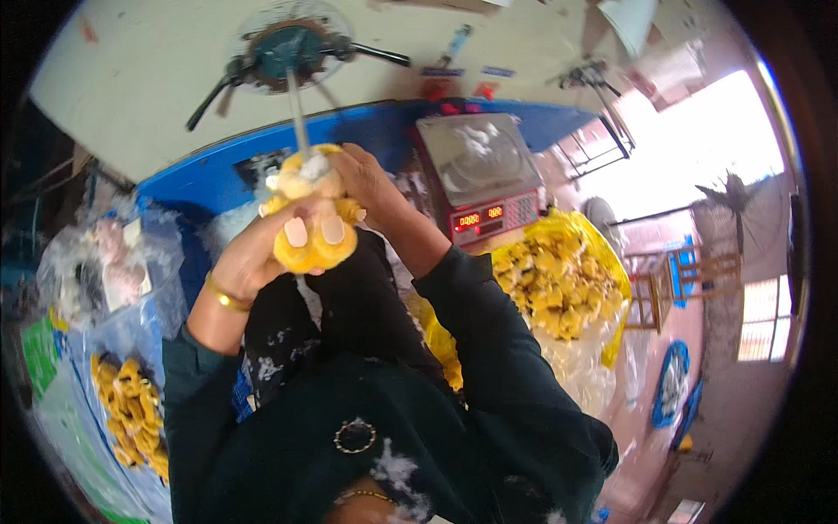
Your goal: The person repeatedly picks yellow sock-like items, opens them, and stuffs white cotton fiber into each one using both hands. After filling, the person places the stuffed items into a yellow bag on the right.
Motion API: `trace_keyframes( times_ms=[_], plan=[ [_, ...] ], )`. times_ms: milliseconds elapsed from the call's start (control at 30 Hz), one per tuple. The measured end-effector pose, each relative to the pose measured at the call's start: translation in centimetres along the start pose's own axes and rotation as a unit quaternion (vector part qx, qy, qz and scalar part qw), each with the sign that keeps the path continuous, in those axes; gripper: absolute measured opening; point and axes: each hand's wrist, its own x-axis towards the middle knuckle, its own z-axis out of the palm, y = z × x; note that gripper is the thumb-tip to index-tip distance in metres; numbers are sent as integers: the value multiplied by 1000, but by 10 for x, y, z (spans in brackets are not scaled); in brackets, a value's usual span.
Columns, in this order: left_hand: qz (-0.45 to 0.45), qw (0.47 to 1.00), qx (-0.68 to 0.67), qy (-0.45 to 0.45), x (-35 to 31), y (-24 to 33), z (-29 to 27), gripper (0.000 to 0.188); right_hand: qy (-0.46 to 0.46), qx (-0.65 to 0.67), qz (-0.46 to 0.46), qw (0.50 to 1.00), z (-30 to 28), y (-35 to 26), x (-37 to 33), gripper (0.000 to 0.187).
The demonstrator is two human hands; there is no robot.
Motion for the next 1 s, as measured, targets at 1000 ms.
trace_keyframes(
  times_ms=[1000],
  plan=[
    [-66,993,14,102,-23,-97,-55,26,25,-459,218,861,-235,91,-110,62]
  ],
)
